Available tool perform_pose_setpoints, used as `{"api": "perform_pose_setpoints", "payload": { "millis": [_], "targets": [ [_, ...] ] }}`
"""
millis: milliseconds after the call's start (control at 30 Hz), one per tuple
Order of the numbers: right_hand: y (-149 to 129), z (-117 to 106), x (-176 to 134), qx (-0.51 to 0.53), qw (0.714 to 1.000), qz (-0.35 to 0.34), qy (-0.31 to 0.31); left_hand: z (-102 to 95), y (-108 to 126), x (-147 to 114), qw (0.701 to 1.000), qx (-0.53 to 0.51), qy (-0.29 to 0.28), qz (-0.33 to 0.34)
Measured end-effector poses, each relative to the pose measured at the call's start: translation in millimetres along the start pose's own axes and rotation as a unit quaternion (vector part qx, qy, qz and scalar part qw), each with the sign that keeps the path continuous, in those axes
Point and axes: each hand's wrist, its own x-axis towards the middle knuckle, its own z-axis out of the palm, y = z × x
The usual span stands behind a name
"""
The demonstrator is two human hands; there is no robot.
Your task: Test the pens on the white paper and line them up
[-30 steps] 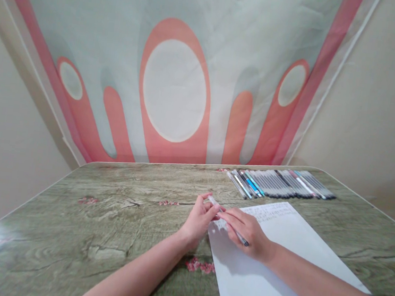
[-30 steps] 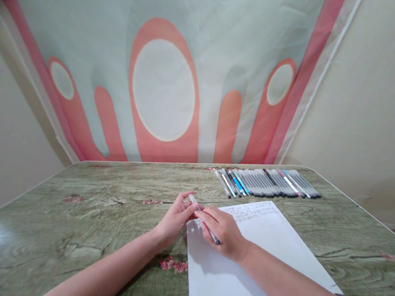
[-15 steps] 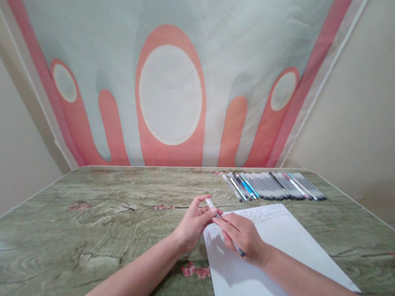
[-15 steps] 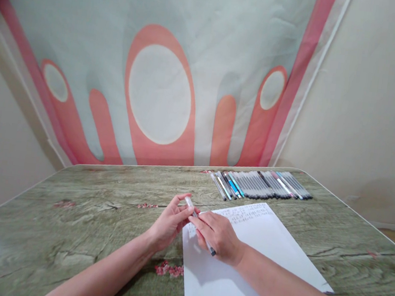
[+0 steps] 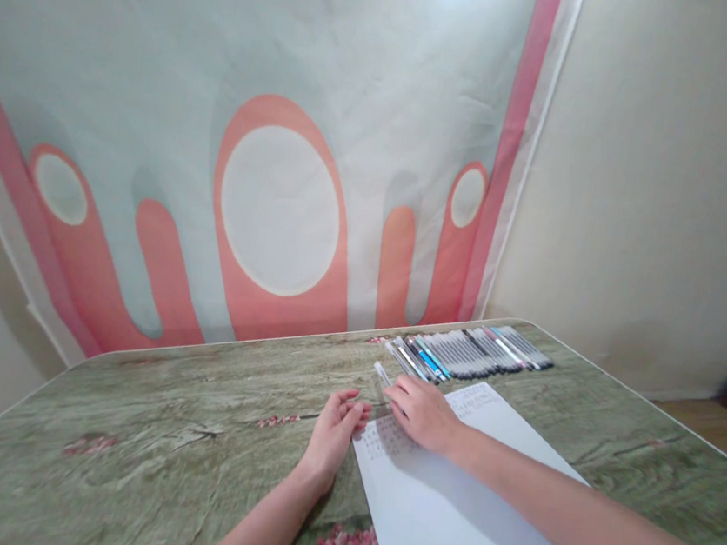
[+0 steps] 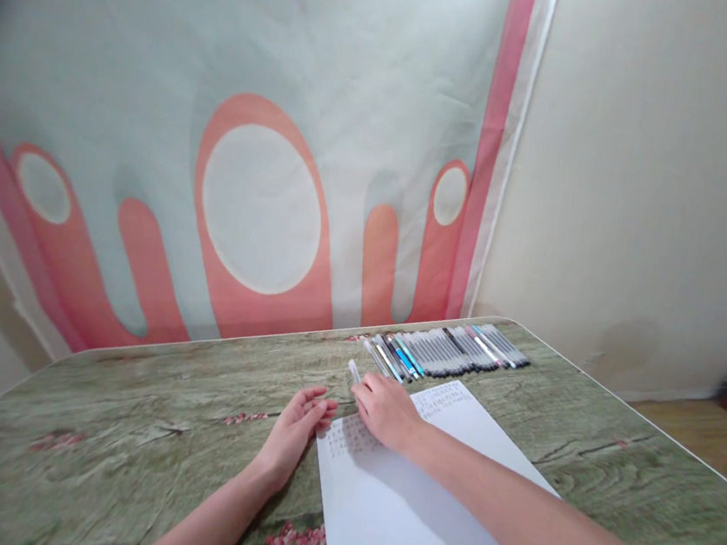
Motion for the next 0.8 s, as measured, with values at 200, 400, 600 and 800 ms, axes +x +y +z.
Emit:
{"api": "perform_pose_setpoints", "payload": {
  "millis": [200,400,600,800],
  "targets": [
    [26,20,23,-0.071,0.997,0.040,-0.018,-0.3,4,-1,0.999,0.025,-0.031,-0.008],
    [26,15,9,-0.065,0.997,0.046,0.013,-2.7,5,1,0.998,0.030,-0.059,-0.019],
    [85,-3,-8,-0.065,0.993,0.094,0.027,-1.5,6,1,0.997,0.013,-0.074,-0.034],
    [189,-40,-40,-0.114,0.918,0.379,-0.008,-4.6,22,3,0.994,0.001,-0.062,-0.086]
  ]
}}
